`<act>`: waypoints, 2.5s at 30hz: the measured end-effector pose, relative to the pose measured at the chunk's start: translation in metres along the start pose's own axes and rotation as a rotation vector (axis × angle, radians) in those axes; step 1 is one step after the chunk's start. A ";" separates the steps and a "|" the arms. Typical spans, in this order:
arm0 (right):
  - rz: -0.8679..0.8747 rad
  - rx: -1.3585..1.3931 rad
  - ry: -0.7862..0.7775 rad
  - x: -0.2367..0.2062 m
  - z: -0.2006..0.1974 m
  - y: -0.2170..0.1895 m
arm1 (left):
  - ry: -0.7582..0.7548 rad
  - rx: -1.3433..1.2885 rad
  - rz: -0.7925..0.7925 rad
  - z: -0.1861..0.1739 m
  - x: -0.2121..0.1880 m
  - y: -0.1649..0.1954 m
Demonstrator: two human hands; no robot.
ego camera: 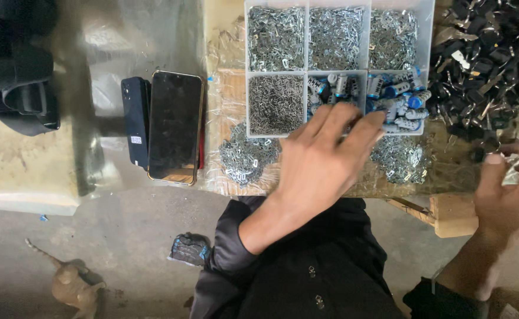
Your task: The person assembles lock cylinders by hand, inserting metal pins into a cylindrical housing and securing them with a blue plastic cap. The person handles the components one at a time and places the finished units into a compartmentalized plastic tray.
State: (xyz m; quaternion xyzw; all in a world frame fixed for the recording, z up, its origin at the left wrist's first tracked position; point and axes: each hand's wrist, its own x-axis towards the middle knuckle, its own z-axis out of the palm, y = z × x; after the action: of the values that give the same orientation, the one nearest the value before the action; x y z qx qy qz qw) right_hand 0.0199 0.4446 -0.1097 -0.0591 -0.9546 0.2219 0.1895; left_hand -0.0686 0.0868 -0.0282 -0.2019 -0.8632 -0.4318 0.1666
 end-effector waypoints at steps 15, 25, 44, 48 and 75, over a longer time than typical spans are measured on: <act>-0.723 0.210 -0.123 0.107 0.044 -0.177 | 0.278 -0.368 -0.200 -0.024 -0.011 -0.007; -0.844 -0.140 -0.314 0.116 0.080 -0.294 | 0.561 -0.866 -0.473 -0.056 -0.055 -0.057; -0.606 0.426 -0.513 0.103 0.070 -0.290 | 0.251 -1.173 -0.563 -0.051 -0.050 -0.065; -0.640 0.422 -0.489 0.103 0.068 -0.292 | 0.219 -1.183 -0.565 -0.053 -0.050 -0.062; -0.697 0.467 -0.446 0.101 0.070 -0.282 | 0.171 -1.213 -0.545 -0.054 -0.052 -0.061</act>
State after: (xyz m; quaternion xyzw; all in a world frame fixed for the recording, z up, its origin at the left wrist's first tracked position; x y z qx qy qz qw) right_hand -0.1084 0.1837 -0.0080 0.3580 -0.8596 0.3608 0.0515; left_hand -0.0474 -0.0009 -0.0627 0.0005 -0.4713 -0.8816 -0.0236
